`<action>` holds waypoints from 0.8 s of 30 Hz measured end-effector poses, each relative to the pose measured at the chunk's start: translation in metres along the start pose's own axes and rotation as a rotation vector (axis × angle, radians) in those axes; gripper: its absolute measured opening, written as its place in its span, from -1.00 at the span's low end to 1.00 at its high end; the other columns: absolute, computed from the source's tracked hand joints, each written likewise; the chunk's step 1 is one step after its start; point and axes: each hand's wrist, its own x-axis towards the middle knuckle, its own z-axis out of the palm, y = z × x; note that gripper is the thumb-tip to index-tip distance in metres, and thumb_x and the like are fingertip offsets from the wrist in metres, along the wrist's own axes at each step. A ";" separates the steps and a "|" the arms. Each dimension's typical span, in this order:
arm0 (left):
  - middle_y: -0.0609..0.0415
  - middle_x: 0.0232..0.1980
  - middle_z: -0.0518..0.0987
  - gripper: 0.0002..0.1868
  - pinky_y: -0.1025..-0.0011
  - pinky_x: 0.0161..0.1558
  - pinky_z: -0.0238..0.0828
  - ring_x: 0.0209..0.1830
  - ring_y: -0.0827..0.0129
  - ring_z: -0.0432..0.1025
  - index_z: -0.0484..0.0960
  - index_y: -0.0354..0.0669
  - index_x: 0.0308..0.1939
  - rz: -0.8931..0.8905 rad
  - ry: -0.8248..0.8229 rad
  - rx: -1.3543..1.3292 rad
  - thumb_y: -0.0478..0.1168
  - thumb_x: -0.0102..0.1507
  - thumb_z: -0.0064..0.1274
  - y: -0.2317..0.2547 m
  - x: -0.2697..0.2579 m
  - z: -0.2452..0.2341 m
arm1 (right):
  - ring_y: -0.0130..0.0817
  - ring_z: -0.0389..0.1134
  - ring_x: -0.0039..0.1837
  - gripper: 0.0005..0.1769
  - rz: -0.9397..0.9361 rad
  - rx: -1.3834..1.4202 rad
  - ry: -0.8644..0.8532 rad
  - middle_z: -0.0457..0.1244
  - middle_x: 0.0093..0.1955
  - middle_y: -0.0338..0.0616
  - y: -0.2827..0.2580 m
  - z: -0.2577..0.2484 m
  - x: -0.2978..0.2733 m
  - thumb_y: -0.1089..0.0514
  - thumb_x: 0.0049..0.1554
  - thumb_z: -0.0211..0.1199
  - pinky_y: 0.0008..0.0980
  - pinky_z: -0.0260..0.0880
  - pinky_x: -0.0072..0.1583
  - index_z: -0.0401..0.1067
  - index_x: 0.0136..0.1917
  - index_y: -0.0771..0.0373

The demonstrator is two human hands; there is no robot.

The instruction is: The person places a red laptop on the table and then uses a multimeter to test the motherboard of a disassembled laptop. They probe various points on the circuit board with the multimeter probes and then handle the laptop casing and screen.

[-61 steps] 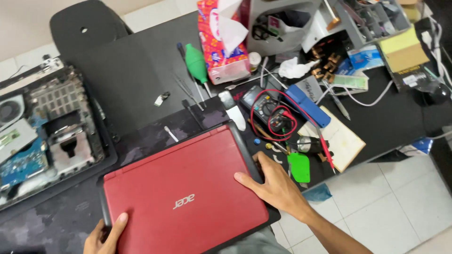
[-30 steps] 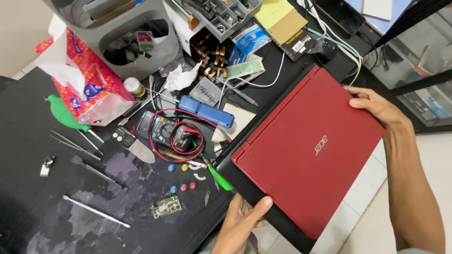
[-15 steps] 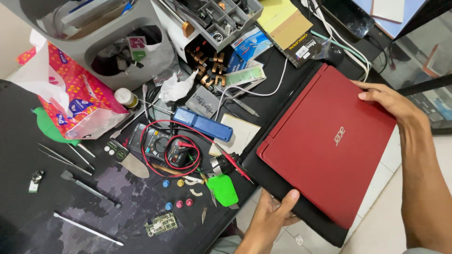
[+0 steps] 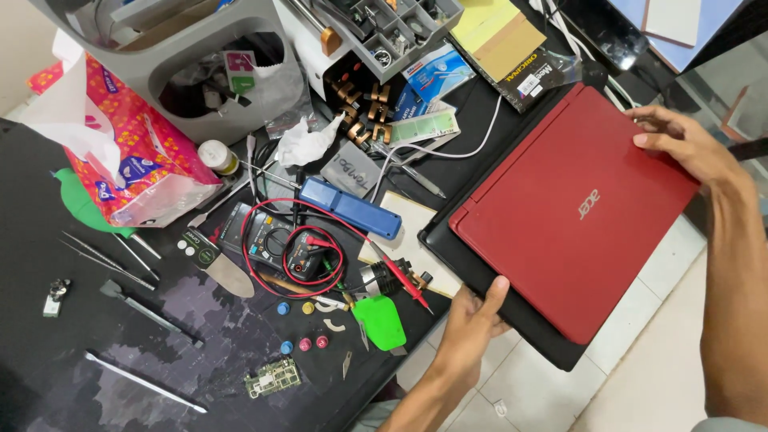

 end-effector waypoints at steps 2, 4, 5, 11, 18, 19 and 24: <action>-0.04 0.25 0.55 -0.27 0.17 0.24 0.44 0.19 0.25 0.51 0.28 -0.24 0.41 0.011 0.013 -0.032 0.14 0.33 0.06 0.011 -0.006 0.007 | -0.43 0.28 0.09 -0.49 -0.031 -0.020 0.002 0.28 0.10 -0.17 -0.003 -0.001 0.001 0.11 0.22 0.23 -0.37 0.30 0.13 0.40 0.43 0.15; -0.05 0.22 0.58 -0.28 0.17 0.27 0.41 0.19 0.26 0.51 0.33 -0.29 0.39 0.023 0.022 -0.061 0.13 0.33 0.07 0.021 -0.012 0.014 | -0.43 0.28 0.10 -0.51 -0.065 -0.039 0.009 0.29 0.12 -0.15 -0.005 -0.001 0.002 0.11 0.23 0.24 -0.38 0.28 0.15 0.42 0.43 0.17; 0.00 0.21 0.59 -0.29 0.17 0.28 0.36 0.20 0.31 0.48 0.32 -0.25 0.38 0.017 0.053 -0.078 0.10 0.30 0.09 0.025 -0.014 0.019 | -0.42 0.29 0.10 -0.50 -0.056 -0.033 0.006 0.29 0.12 -0.15 -0.006 -0.001 0.002 0.08 0.22 0.25 -0.37 0.29 0.14 0.42 0.42 0.17; 0.08 0.24 0.56 -0.32 0.34 0.33 0.25 0.24 0.45 0.42 0.32 -0.22 0.36 0.097 0.113 -0.097 -0.09 0.23 0.21 0.036 -0.014 0.035 | -0.36 0.30 0.13 -0.44 -0.068 -0.080 0.034 0.30 0.15 -0.15 -0.005 0.006 0.004 -0.02 0.20 0.24 -0.31 0.31 0.16 0.40 0.43 0.18; 0.05 0.12 0.61 -0.47 0.42 0.19 0.34 0.10 0.45 0.45 0.49 -0.31 0.21 0.101 0.187 -0.179 -0.15 0.22 0.23 0.034 -0.004 0.047 | -0.14 0.35 0.09 -0.44 0.030 -0.347 0.218 0.31 0.16 -0.04 -0.009 0.011 -0.010 -0.08 0.25 0.26 -0.05 0.36 0.10 0.42 0.46 0.13; 0.05 0.12 0.61 -0.47 0.42 0.19 0.34 0.10 0.45 0.45 0.49 -0.31 0.21 0.097 0.187 -0.180 -0.15 0.22 0.23 0.035 0.001 0.049 | -0.14 0.35 0.09 -0.44 0.034 -0.349 0.217 0.31 0.16 -0.04 -0.010 0.014 -0.024 -0.08 0.25 0.26 -0.05 0.36 0.10 0.42 0.46 0.13; 0.12 0.05 0.61 -0.55 0.46 0.14 0.33 0.04 0.50 0.43 0.54 -0.31 0.12 0.111 0.223 -0.206 -0.17 0.22 0.23 0.031 0.023 0.056 | 0.10 0.23 0.54 -0.39 -0.575 -0.346 0.912 -0.03 0.55 0.25 0.052 0.050 -0.083 0.18 0.41 0.24 0.00 0.41 0.51 0.07 0.60 0.29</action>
